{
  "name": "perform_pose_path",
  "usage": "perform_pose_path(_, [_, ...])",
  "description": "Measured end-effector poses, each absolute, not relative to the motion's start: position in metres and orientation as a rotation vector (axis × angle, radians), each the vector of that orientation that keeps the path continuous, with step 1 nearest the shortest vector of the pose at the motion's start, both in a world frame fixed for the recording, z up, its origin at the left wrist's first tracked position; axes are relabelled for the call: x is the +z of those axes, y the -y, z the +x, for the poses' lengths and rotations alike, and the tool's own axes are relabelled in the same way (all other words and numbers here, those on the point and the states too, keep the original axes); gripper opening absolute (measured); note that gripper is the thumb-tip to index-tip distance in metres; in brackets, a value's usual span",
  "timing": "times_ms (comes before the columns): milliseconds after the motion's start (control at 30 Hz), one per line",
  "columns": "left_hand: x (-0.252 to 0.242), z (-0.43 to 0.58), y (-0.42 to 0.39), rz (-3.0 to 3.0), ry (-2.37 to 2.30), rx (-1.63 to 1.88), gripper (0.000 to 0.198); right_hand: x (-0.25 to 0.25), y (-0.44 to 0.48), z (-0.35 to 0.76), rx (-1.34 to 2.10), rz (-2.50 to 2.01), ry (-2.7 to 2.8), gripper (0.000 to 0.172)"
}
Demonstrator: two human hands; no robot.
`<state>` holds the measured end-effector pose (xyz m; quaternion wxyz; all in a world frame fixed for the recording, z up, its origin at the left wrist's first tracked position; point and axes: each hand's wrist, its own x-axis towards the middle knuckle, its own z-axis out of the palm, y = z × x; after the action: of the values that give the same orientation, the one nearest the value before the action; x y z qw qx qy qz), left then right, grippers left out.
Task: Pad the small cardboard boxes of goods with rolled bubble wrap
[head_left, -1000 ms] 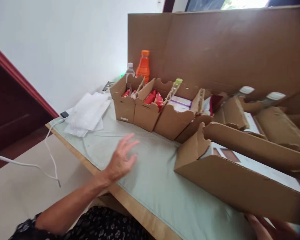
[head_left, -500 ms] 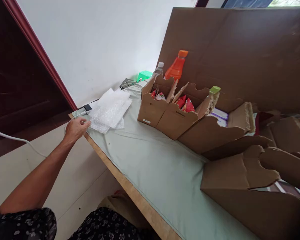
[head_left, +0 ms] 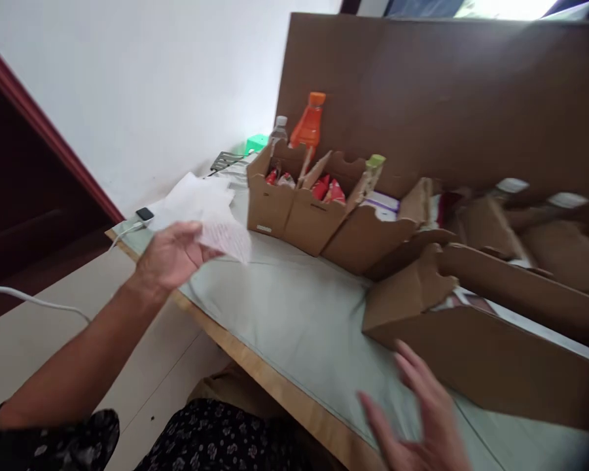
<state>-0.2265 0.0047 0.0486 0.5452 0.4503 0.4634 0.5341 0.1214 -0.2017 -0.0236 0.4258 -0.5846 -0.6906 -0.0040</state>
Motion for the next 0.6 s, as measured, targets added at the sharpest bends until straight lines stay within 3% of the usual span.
perform_pose_path(67, [0.036,-0.188,0.031,0.946,-0.897,1.134,0.023,-0.020,0.184,0.099,-0.085,-1.377,1.891,0.083])
perform_pose_path(133, [0.015,-0.157,0.070,0.819,-0.784,0.979,0.026,-0.015,0.166,0.081,-0.138,-1.309,2.002,0.082])
perform_pose_path(333, [-0.030,-0.129,0.144,0.592,-0.689,0.718,0.029,-0.021,0.170,0.074,-0.098,-1.201,2.146,0.028])
perform_pose_path(500, [-0.038,-0.131,0.138,0.468,-0.811,0.593,0.042,-0.019,0.220,0.098,0.213,-1.154,2.041,0.026])
perform_pose_path(600, [-0.040,-0.128,0.127,0.425,-0.926,0.555,0.038,-0.010,0.245,0.116,0.484,-0.969,2.010,0.019])
